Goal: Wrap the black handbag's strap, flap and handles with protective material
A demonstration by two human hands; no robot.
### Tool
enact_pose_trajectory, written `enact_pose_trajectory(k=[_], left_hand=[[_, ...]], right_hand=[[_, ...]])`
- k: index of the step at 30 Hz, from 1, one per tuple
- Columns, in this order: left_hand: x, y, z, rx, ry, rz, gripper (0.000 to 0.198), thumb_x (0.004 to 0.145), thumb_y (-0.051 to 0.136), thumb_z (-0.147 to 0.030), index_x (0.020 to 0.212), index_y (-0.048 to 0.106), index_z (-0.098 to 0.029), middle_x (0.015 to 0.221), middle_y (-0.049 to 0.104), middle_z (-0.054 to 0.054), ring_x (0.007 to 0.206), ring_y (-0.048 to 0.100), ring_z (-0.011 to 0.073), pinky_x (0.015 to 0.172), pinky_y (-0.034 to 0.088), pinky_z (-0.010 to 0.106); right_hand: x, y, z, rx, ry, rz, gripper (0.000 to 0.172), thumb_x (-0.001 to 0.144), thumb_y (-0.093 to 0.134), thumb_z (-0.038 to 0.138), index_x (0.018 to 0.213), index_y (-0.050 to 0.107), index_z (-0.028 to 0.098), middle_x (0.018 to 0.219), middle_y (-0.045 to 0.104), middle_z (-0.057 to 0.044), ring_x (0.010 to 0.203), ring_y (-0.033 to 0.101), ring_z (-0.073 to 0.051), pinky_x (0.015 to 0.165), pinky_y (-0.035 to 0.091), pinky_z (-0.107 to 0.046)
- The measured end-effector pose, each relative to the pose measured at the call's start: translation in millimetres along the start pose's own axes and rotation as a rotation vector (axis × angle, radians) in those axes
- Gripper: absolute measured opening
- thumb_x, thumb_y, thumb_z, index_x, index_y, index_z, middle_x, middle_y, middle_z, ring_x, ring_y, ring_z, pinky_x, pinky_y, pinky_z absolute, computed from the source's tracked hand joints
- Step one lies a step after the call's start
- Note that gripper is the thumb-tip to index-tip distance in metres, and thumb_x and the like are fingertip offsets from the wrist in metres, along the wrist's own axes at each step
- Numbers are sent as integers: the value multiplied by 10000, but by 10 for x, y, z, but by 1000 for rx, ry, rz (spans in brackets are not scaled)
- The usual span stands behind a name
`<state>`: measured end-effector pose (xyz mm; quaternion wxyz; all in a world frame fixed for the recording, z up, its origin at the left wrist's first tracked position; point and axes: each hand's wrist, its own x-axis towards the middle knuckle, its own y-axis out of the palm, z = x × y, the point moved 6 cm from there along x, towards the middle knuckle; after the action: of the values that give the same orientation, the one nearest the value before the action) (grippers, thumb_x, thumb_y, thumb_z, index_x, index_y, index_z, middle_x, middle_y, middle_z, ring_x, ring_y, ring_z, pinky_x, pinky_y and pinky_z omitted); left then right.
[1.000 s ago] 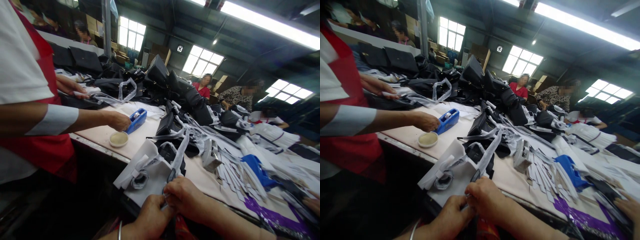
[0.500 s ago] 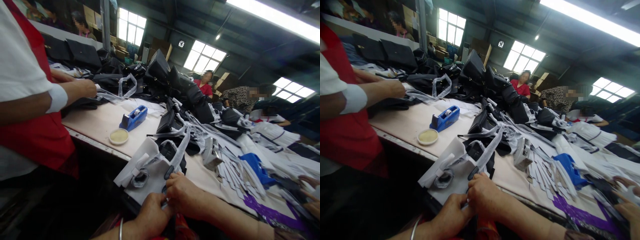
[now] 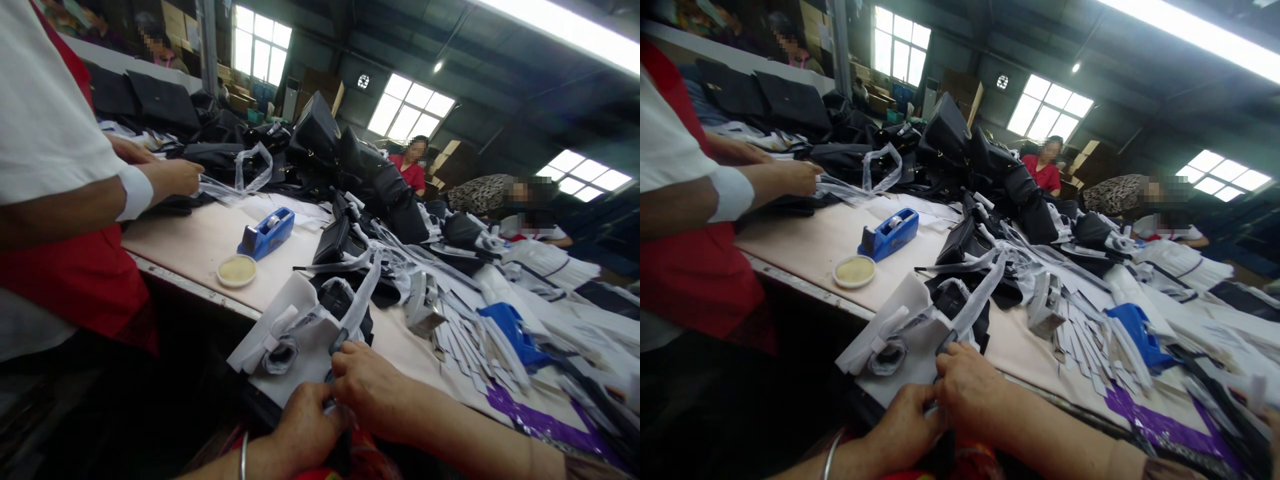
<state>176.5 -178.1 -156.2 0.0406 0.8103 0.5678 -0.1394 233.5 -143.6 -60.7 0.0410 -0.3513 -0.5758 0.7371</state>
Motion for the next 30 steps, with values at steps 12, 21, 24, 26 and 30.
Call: enact_pose_trajectory(k=[12,21,24,26,30], left_hand=[[-9,-26,-57,66,71,-4,292,860,520,-299,770,744,-136,858,789,99,817,715,262,601,422,281],[12,-45,-16,-54,-10,9,245,786,587,-324,723,714,-124,727,708,41,691,583,191,577,372,264],[3,-25,32,-106,-48,43,242,783,603,-346,695,683,-135,647,628,6,620,519,156,528,328,251],[-5,-5,52,-145,-73,83,244,780,606,-357,678,657,-141,592,579,-9,565,479,140,497,299,248],[-24,20,43,-250,-110,188,234,757,617,-375,727,634,-144,538,514,-37,500,420,117,485,300,246]], right_hand=[[-100,104,184,-195,-210,-206,167,831,703,228,702,615,171,768,572,-34,738,455,-209,591,260,-363],[-333,303,61,-61,-139,-618,60,809,640,204,798,593,170,743,546,-18,664,363,-179,597,224,-364],[-410,360,65,-17,-121,-548,153,870,610,245,997,612,160,831,594,-21,739,432,-189,666,282,-375],[-463,391,72,-19,-113,-510,240,899,607,292,1093,598,150,901,618,-32,810,468,-203,718,305,-386],[-542,410,111,-60,-172,-574,267,957,526,273,1166,586,118,916,627,-54,849,488,-220,743,315,-397]])
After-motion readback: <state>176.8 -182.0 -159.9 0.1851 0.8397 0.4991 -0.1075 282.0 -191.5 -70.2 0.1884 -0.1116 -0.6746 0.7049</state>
